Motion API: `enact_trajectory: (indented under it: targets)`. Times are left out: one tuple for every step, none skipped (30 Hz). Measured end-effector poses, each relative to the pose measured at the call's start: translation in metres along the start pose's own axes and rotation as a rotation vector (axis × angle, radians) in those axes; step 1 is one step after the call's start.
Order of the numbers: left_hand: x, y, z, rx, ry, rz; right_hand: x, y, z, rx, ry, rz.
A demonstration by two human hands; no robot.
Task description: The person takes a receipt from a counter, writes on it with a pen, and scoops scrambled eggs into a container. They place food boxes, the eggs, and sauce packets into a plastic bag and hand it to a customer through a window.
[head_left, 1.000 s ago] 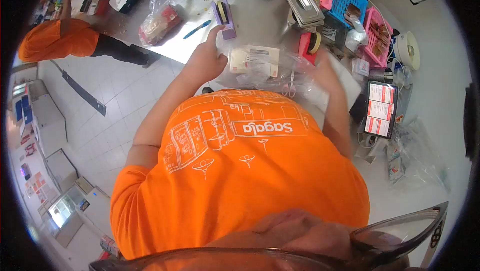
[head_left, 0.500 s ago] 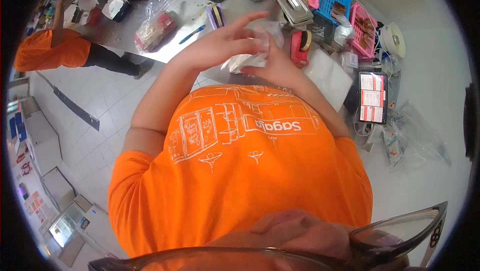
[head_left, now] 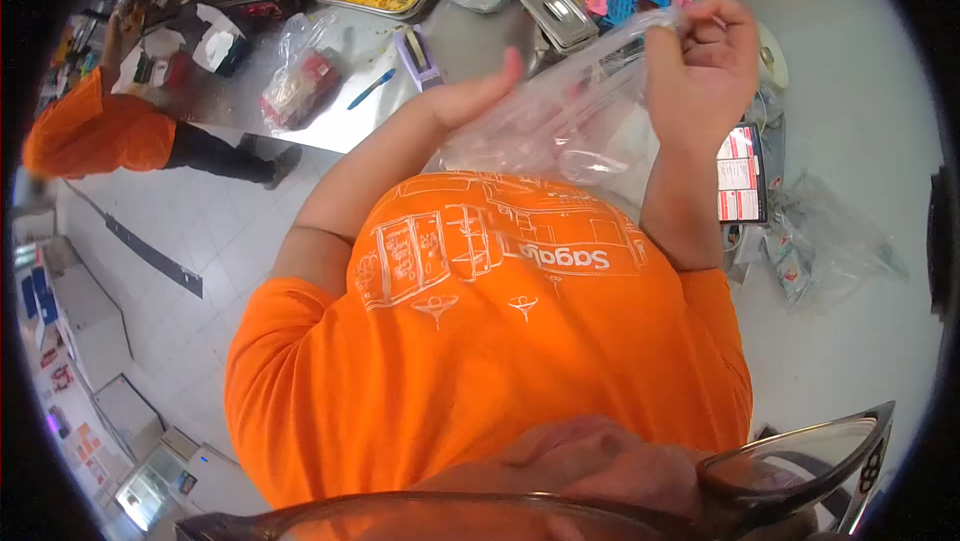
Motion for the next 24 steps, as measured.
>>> enact_trajectory:
  targets:
    - [0.008,-0.003,0.002,-0.097,0.011,0.292,-0.005,-0.004,0.002,-0.049,-0.005,0.016]
    - [0.014,0.001,0.008,-0.184,0.028,0.519,-0.010,-0.012,0.003,-0.095,-0.009,0.033]
    - [0.020,0.005,0.015,-0.268,0.051,0.748,-0.016,-0.019,0.006,-0.143,-0.016,0.050]
    - [0.024,0.015,0.031,-0.343,0.081,0.911,0.001,-0.028,0.023,-0.059,0.296,0.099]
    - [0.026,0.020,0.036,-0.352,0.077,0.934,0.016,-0.029,0.038,0.032,0.607,0.153]
    - [0.028,0.024,0.041,-0.362,0.072,0.957,0.023,-0.032,0.035,0.094,0.692,0.110]
    - [0.027,0.021,0.040,-0.305,0.028,0.846,0.030,-0.035,0.031,0.153,0.779,0.062]
    - [0.024,0.015,0.041,-0.246,-0.019,0.746,0.036,-0.040,0.028,0.172,0.641,-0.087]
    - [0.022,0.007,0.039,-0.186,-0.047,0.805,0.031,-0.046,0.025,0.183,0.497,-0.236]
    - [-0.011,0.017,0.020,-0.179,-0.226,0.674,0.018,-0.056,0.014,0.165,0.434,-0.120]
    - [-0.055,0.039,-0.010,-0.172,-0.398,0.540,-0.002,-0.074,-0.005,0.145,0.367,-0.005]
    - [-0.087,0.046,-0.032,-0.162,-0.567,0.405,-0.018,-0.098,-0.029,0.120,0.300,0.109]
    - [-0.086,0.020,-0.038,0.013,-0.628,0.347,-0.027,-0.145,-0.067,0.209,0.245,-0.092]
    - [-0.079,-0.006,-0.042,0.192,-0.687,0.272,-0.017,-0.175,-0.104,0.236,0.231,-0.262]
    - [-0.072,-0.034,-0.049,0.199,-1.013,0.344,-0.007,-0.204,-0.140,0.267,0.216,-0.430]
    - [-0.099,-0.040,-0.061,0.305,-1.029,0.303,0.024,-0.201,-0.164,0.235,0.236,-0.562]
    - [-0.114,-0.049,-0.065,0.434,-1.078,0.233,0.050,-0.188,-0.165,0.159,0.319,-0.605]
    - [-0.128,-0.059,-0.068,0.570,-1.124,0.162,0.070,-0.177,-0.159,0.076,0.405,-0.649]
    - [-0.150,-0.055,-0.068,0.479,-1.201,0.209,0.069,-0.162,-0.137,0.012,0.374,-0.613]
    - [-0.175,-0.044,-0.071,0.385,-1.279,0.251,0.064,-0.143,-0.107,-0.048,0.345,-0.575]
    - [-0.175,-0.042,-0.069,0.286,-1.356,0.290,0.060,-0.134,-0.089,-0.104,0.318,-0.535]
    - [-0.163,-0.051,-0.064,0.155,-1.392,0.596,0.060,-0.158,-0.090,-0.010,0.405,-0.149]
    - [-0.115,-0.068,-0.041,0.017,-1.401,0.905,0.060,-0.183,-0.098,0.080,0.479,0.239]
    - [-0.083,-0.081,-0.021,-0.123,-1.383,1.217,0.057,-0.196,-0.102,0.225,0.478,0.442]
Point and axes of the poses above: each hand's wrist, its own z-axis towards the middle knuckle, its own x-axis out of the palm, y = z × x, the point moved 9 cm from there along z, towards the middle knuckle, and after that the axes turned 15 degrees about y, right-handed, at the moved point
